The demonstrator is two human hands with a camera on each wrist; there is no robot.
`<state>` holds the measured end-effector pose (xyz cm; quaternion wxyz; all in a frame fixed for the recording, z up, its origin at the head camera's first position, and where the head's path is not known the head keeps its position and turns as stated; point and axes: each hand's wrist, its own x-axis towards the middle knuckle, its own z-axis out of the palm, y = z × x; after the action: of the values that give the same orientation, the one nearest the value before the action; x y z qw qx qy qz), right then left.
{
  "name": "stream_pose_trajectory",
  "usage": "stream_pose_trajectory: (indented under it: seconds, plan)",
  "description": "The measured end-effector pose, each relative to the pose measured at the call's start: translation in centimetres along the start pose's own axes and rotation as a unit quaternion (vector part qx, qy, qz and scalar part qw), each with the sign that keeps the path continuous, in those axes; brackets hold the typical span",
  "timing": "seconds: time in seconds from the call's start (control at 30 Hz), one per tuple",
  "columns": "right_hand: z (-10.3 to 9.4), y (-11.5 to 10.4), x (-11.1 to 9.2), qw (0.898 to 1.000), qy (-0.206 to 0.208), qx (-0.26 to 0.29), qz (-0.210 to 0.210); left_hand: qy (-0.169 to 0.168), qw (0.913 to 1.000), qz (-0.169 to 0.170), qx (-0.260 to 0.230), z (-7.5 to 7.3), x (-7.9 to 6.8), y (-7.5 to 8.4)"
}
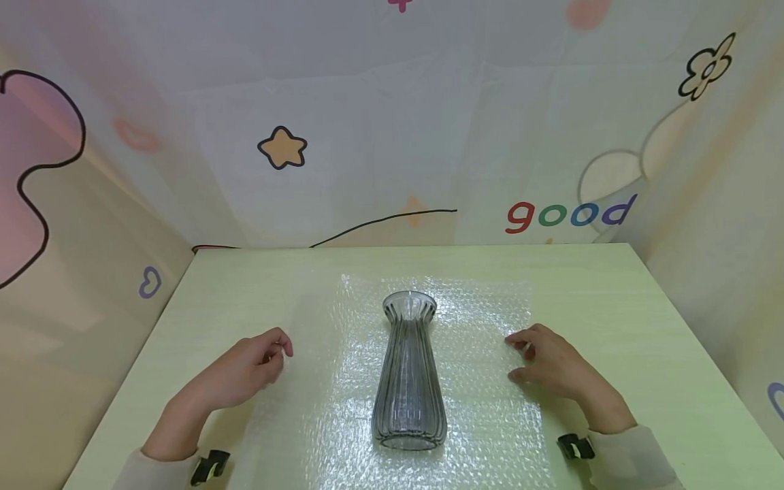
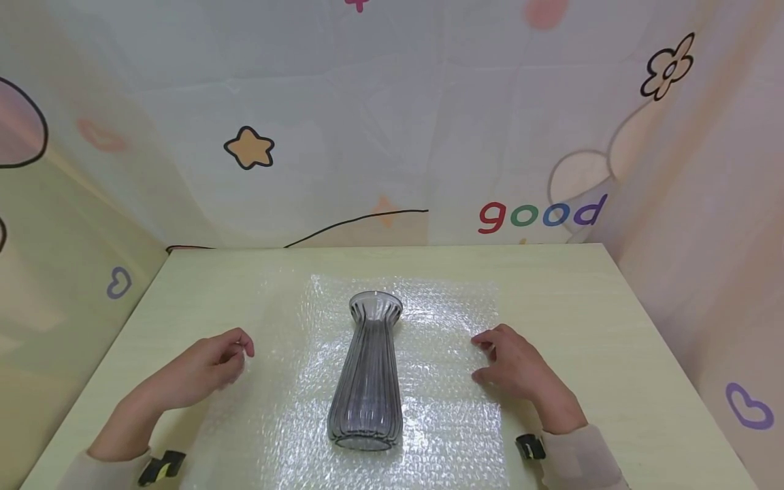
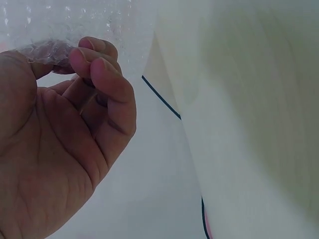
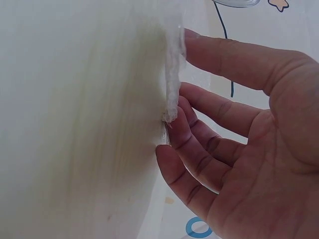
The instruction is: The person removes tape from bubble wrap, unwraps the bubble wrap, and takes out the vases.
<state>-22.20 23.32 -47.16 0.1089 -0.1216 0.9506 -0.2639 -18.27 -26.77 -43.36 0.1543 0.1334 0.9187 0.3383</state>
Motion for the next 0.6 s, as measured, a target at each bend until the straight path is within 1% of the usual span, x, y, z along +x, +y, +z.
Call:
stream_pose_trajectory:
  seconds: [0.13,0.37,0.6]
  plan:
    - [0.0,0.0,0.0,1.0,0.0,0.0,0.002,0.002,1.0,0.007,0.004,0.1,0.0,-0.3]
    - [0.0,0.0,0.0,1.0,0.001,-0.001,0.001,0.003,1.0,-0.005,0.005,0.1,-0.1,-1.0]
    - [0.0,0.0,0.0,1.0,0.003,-0.005,-0.003,0.002,0.9999,-0.009,0.012,0.1,-0.2,-1.4]
